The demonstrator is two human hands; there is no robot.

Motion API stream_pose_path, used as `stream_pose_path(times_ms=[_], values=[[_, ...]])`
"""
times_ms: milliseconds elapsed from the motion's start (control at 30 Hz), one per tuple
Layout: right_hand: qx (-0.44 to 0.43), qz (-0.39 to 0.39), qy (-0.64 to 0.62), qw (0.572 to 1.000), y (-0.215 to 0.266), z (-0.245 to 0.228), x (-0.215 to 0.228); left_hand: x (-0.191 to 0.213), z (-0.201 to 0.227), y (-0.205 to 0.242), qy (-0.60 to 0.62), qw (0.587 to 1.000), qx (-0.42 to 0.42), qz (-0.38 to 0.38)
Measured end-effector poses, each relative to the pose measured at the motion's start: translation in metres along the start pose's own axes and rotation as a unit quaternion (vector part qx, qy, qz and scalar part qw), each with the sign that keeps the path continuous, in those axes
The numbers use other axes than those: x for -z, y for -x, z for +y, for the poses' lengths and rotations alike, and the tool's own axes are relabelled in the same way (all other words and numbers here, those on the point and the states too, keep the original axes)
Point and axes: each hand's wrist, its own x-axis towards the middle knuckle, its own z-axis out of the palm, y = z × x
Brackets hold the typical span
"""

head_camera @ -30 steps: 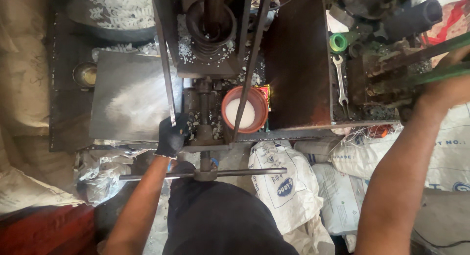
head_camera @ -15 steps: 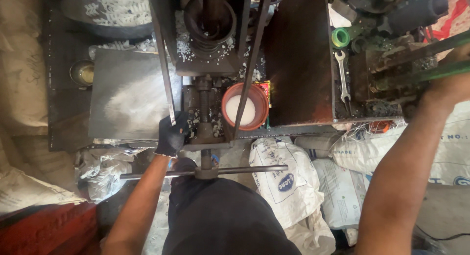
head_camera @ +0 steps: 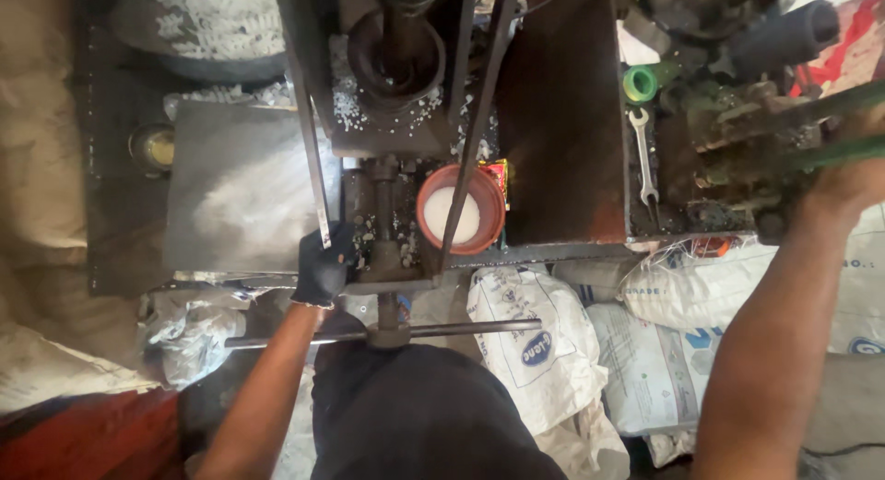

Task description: The person operates a manual machine by repeatedly turning a crank with both hands. They periodically pause to clear white granular material from the machine's surface with their hands.

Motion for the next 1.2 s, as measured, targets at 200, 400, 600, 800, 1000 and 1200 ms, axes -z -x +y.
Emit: stream_pose_path(times_ms=[200, 400, 600, 800, 1000, 1200], values=[[0.052, -0.099, -0.181, 0.977, -0.060, -0.080, 0.081, 0.010, -0.015, -0.007, -0.066, 0.996, -0.058, -0.022], [-0.022, -0.180, 0.183, 0.966, -0.025, -0.130, 0.170, 0.009, -0.011, -0.006, -0.233, 0.970, -0.055, 0.050], [-0.028, 0.089, 0.180, 0.979, 0.032, -0.126, 0.166, -0.002, 0.006, -0.001, -0.323, 0.932, -0.161, 0.045], [-0.050, 0.134, 0.161, 0.977, 0.028, -0.122, 0.149, -0.007, 0.019, -0.003, -0.308, 0.946, -0.078, 0.060], [-0.048, 0.139, 0.122, 0.982, 0.034, -0.137, 0.166, -0.002, 0.015, 0.003, -0.258, 0.965, 0.014, 0.045], [-0.134, 0.102, 0.114, 0.979, 0.030, -0.139, 0.159, 0.011, 0.008, -0.004, -0.336, 0.933, -0.123, -0.035]])
